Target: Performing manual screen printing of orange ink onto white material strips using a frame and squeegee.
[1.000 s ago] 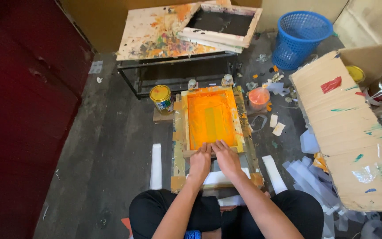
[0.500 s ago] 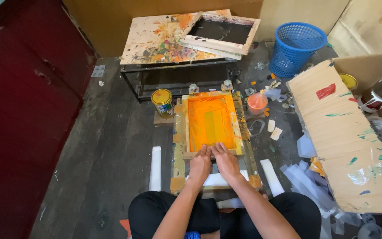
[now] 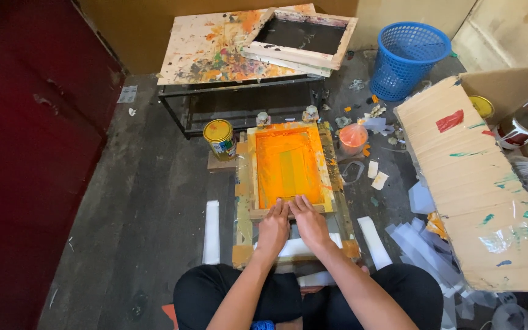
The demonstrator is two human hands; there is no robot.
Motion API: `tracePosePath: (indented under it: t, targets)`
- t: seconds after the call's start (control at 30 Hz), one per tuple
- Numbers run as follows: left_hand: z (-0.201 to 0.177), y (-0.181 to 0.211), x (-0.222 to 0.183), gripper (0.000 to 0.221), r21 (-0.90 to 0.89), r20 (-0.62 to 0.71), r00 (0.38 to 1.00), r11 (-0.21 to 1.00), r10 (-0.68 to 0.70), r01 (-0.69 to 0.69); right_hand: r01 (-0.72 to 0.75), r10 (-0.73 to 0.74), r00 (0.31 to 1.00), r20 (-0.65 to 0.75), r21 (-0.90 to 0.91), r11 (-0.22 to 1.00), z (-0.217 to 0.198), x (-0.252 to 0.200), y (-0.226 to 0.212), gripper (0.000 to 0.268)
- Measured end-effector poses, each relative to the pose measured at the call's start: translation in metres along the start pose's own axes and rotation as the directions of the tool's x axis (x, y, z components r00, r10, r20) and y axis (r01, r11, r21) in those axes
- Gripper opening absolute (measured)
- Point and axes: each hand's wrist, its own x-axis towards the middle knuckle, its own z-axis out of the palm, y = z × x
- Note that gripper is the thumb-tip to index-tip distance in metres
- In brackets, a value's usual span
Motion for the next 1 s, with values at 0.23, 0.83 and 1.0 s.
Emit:
tracePosePath:
  t: [0.23, 0.83, 1.0]
  targets:
    - [0.004, -0.002, 0.0, 0.057, -0.016, 0.004, 1.0, 1.0, -0.008, 0.008, 0.037, -0.037, 0.999, -0.013, -0.025, 0.999, 0.016, 0.002, 0.013, 0.054]
    - [0.021, -0.027, 0.028, 0.025, 0.268, -0.172, 0.943, 0.935, 0.285, -0.234, 0.08, -0.073, 0.994, 0.086, -0.083, 0.993, -0.019, 0.017, 0.006, 0.044]
    - [-0.007, -0.025, 0.044, 0.029, 0.283, -0.223, 0.924, 0.927, 0.311, -0.244, 0.036, -0.028, 0.995, 0.099, -0.077, 0.996, -0.038, 0.033, -0.007, 0.054]
